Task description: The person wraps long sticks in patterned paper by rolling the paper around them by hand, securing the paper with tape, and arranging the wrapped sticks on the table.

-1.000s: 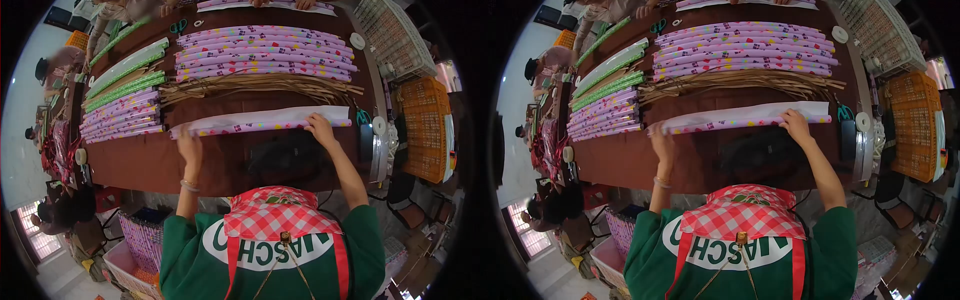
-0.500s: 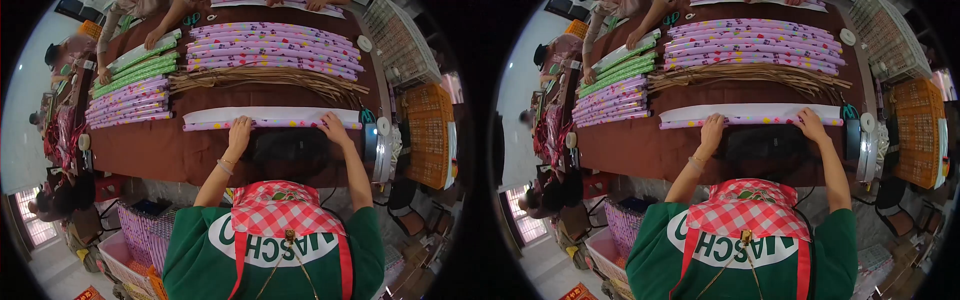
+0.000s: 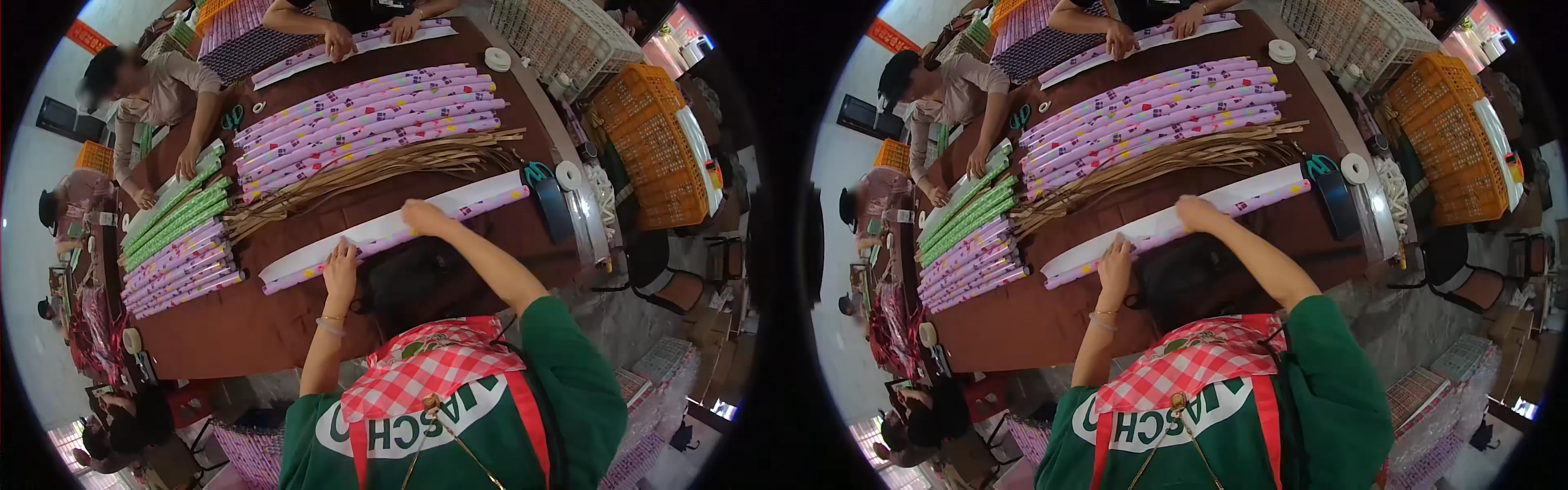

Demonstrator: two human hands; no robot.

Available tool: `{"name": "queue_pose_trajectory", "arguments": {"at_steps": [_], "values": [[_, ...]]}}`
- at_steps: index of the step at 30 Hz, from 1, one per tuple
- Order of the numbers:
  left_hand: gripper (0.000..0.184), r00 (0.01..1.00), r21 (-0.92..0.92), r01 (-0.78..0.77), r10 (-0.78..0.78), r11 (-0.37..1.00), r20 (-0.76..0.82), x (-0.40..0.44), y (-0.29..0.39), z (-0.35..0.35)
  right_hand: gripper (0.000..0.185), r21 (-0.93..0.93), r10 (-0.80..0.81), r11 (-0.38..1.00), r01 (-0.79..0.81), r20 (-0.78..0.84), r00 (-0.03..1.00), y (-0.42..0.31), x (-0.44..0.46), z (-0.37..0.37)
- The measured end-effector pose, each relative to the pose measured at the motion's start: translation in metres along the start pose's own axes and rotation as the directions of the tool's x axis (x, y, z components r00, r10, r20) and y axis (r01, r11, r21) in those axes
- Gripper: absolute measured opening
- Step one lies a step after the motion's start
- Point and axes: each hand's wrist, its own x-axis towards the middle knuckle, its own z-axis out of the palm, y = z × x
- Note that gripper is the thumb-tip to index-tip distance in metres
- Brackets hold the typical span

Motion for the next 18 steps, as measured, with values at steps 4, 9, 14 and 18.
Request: {"name": "queue_pose_trajectory", "arguments": {"at_steps": [4, 9, 14, 18], "values": [[0.029, 1.0, -0.068, 0.006, -0.007, 0.998, -0.011, 0.0, 0.006, -0.012, 0.008, 0.252, 0.402, 0.904, -0.345, -0.231, 0.886, 0.091, -0.086, -0.045], [0.031, 0.998, -0.058, -0.009, 0.005, 0.998, -0.063, -0.002, 0.002, -0.002, 0.008, 0.087, 0.622, 0.763, -0.641, -0.372, 0.689, 0.129, -0.143, -0.075], [0.033, 0.996, -0.159, 0.06, -0.048, 0.985, 0.077, 0.0, 0.005, -0.014, 0.018, -0.056, 0.344, 0.927, -0.371, -0.263, 0.901, 0.059, -0.118, -0.088], [0.029, 0.995, -0.121, 0.078, -0.069, 0.99, 0.078, -0.002, 0.001, -0.004, 0.03, -0.016, 0.181, 0.983, -0.185, -0.144, 0.973, 0.035, -0.111, -0.08]]}}
